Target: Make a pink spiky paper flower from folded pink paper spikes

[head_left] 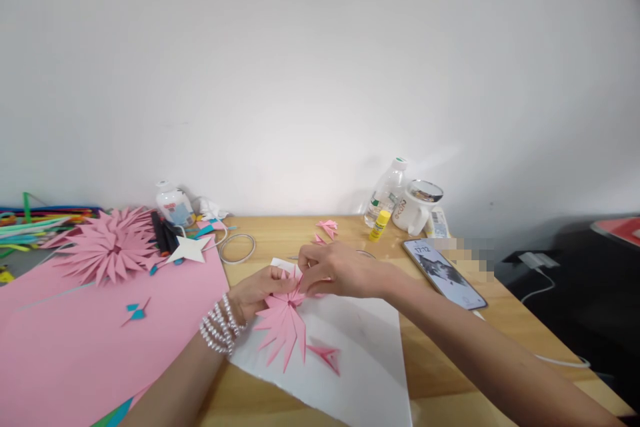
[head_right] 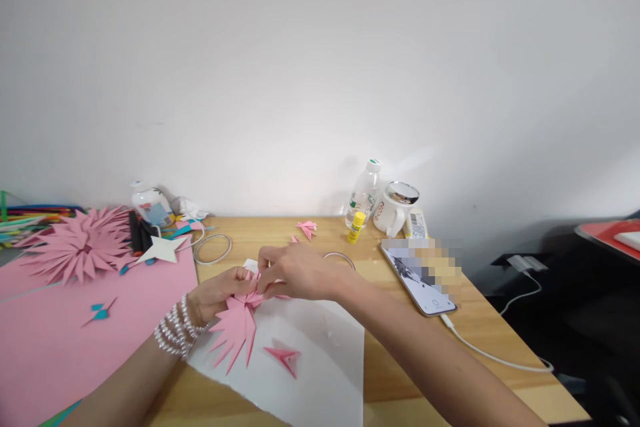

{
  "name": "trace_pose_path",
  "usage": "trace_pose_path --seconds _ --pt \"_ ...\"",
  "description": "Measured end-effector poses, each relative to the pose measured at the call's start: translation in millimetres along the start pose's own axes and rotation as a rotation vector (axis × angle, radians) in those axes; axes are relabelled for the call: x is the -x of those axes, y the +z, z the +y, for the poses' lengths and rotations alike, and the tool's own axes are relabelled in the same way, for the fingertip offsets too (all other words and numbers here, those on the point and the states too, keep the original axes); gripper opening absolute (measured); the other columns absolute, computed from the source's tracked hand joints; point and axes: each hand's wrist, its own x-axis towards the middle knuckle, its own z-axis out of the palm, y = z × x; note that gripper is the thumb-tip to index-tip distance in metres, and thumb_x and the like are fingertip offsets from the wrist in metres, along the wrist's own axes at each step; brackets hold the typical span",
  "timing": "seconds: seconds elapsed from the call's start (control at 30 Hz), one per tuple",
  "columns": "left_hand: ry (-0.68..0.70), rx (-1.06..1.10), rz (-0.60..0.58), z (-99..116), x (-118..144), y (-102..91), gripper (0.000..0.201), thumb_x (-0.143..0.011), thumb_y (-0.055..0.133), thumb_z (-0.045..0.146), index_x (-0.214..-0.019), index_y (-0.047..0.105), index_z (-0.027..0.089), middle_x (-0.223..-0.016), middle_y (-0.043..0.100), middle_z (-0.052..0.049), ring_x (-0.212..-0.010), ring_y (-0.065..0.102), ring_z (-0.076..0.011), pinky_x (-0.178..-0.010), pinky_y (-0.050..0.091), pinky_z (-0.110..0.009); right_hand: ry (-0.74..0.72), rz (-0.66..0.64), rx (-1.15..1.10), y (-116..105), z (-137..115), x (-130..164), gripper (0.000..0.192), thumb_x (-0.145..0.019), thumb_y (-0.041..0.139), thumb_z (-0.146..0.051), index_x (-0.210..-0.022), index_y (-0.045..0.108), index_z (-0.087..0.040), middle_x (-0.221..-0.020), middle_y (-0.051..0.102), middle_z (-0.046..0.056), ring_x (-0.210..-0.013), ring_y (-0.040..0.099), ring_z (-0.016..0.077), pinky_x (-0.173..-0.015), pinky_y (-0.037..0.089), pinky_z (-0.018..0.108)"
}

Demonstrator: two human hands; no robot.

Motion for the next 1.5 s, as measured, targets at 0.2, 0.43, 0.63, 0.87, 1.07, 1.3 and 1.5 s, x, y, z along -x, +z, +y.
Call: trace_pose_path --seconds 0.2,0.43,0.63,0.87,1.07,1.3,1.5 --pt "-0.005 -0.011 0.035 -1 0 -2.1 0.025 -0.059 0.074 0.030 -0.051 0.061 0.010 -0.047 0.050 0.002 -0.046 0.041 -0.0077 -0.048 0.031 -0.022 0.041 -0.002 0.003 3 -1 0 0.010 -0.078 0.058 -0.015 -0.078 0.066 -0.021 -0.084 0.051 -0.001 -0.059 0.043 0.0059 -0.054 0.029 0.019" --pt "-0.018 -0.008 0.052 -4 -2 -6.1 0.025 -0.058 0.075 0.032 -0.056 0.063 0.010 -0.049 0.051 0.001 -0.047 0.042 -0.0086 -0.048 0.030 -0.023 0.103 -0.007 -0.012 6 -1 0 0.013 -0.078 0.057 -0.015 -0.084 0.066 -0.023 -0.083 0.051 0.000 -0.061 0.044 0.0075 -0.054 0.028 0.020" --pt "-0.045 0.013 0.082 -4 -1 -3.1 0.023 -0.057 0.076 0.028 -0.056 0.063 0.009 -0.052 0.055 -0.001 -0.048 0.046 -0.0088 -0.049 0.031 -0.022 0.146 -0.066 -0.030 5 -2 -1 0.013 -0.075 0.058 -0.013 -0.083 0.064 -0.021 -0.085 0.050 -0.001 -0.060 0.043 0.0064 -0.055 0.029 0.020" --pt "-0.029 0.030 0.077 -1 1 0.6 0.022 -0.056 0.077 0.027 -0.058 0.065 0.009 -0.052 0.058 -0.001 -0.048 0.048 -0.0082 -0.049 0.033 -0.021 0.136 -0.044 -0.039 3 -2 0 0.010 -0.077 0.054 -0.012 -0.074 0.062 -0.018 -0.083 0.049 -0.001 -0.059 0.042 0.0056 -0.054 0.030 0.019" --pt "-0.009 0.016 0.038 -1 0 -3.2 0.023 -0.060 0.075 0.028 -0.056 0.064 0.008 -0.048 0.054 0.001 -0.044 0.044 -0.0066 -0.046 0.032 -0.020 0.155 -0.011 -0.051 1 -1 0 0.010 -0.078 0.058 -0.020 -0.086 0.064 -0.021 -0.087 0.050 0.000 -0.064 0.047 0.0079 -0.056 0.032 0.020" --pt "-0.017 0.037 0.040 0 2 2.8 0.020 -0.059 0.075 0.026 -0.057 0.065 0.009 -0.051 0.058 0.000 -0.048 0.047 -0.0084 -0.050 0.033 -0.022 0.112 -0.018 -0.037 2 -2 0 0.007 -0.077 0.058 -0.017 -0.080 0.064 -0.019 -0.083 0.048 -0.001 -0.061 0.044 0.0065 -0.053 0.030 0.019" --pt "-0.014 0.024 0.042 -1 2 3.3 0.023 -0.056 0.076 0.028 -0.056 0.065 0.008 -0.051 0.057 0.000 -0.048 0.045 -0.0082 -0.048 0.030 -0.022 0.110 -0.024 -0.025 3 -1 2 0.007 -0.078 0.058 -0.017 -0.078 0.064 -0.020 -0.081 0.049 -0.001 -0.061 0.045 0.0068 -0.051 0.027 0.019"
